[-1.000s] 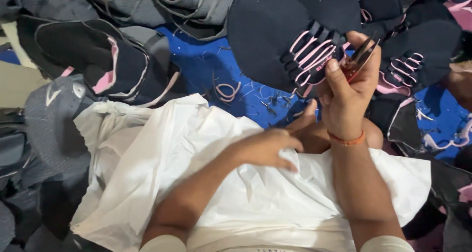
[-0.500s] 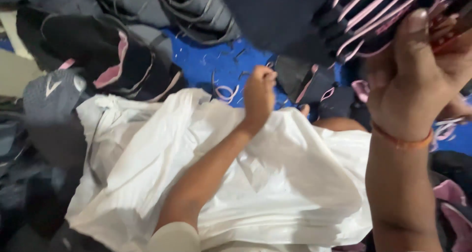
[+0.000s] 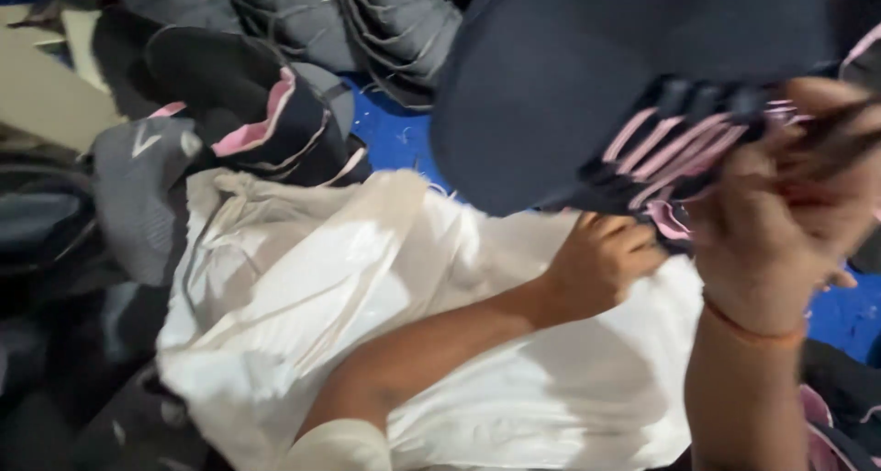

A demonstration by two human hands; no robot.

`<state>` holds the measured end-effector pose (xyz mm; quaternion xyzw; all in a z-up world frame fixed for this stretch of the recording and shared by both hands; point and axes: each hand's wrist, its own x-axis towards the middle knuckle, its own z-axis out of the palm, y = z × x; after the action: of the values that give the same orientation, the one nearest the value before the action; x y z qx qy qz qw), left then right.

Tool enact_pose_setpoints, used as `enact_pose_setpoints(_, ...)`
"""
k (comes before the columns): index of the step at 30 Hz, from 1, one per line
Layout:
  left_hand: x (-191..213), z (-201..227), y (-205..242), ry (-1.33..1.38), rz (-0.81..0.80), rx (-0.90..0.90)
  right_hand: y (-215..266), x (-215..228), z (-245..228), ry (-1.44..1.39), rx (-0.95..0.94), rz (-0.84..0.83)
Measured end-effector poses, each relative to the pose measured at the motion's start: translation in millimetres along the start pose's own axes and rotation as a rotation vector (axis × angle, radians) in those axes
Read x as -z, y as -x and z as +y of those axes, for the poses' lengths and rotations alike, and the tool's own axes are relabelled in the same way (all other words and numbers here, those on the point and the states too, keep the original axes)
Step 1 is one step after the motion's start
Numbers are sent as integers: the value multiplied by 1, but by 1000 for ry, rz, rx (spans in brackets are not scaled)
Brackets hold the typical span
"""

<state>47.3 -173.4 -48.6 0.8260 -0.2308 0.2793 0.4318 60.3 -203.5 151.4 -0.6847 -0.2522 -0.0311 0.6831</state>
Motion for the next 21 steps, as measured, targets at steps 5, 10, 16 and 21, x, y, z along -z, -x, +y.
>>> enact_pose_setpoints(5,3,-6,-48,-71,415,4,14,56,10,-138,45,-96)
enact_pose_setpoints(10,6,-11,-27,-79,-6,103,18,30,-7,-72,99,-25)
enact_pose_setpoints(16,-52,-24,35,-29,-409,164,12,12,-5,-66,119,10)
enact_pose_setpoints(21,-69,-37,36,175,-468,163,10,-6,-7,-173,59,12)
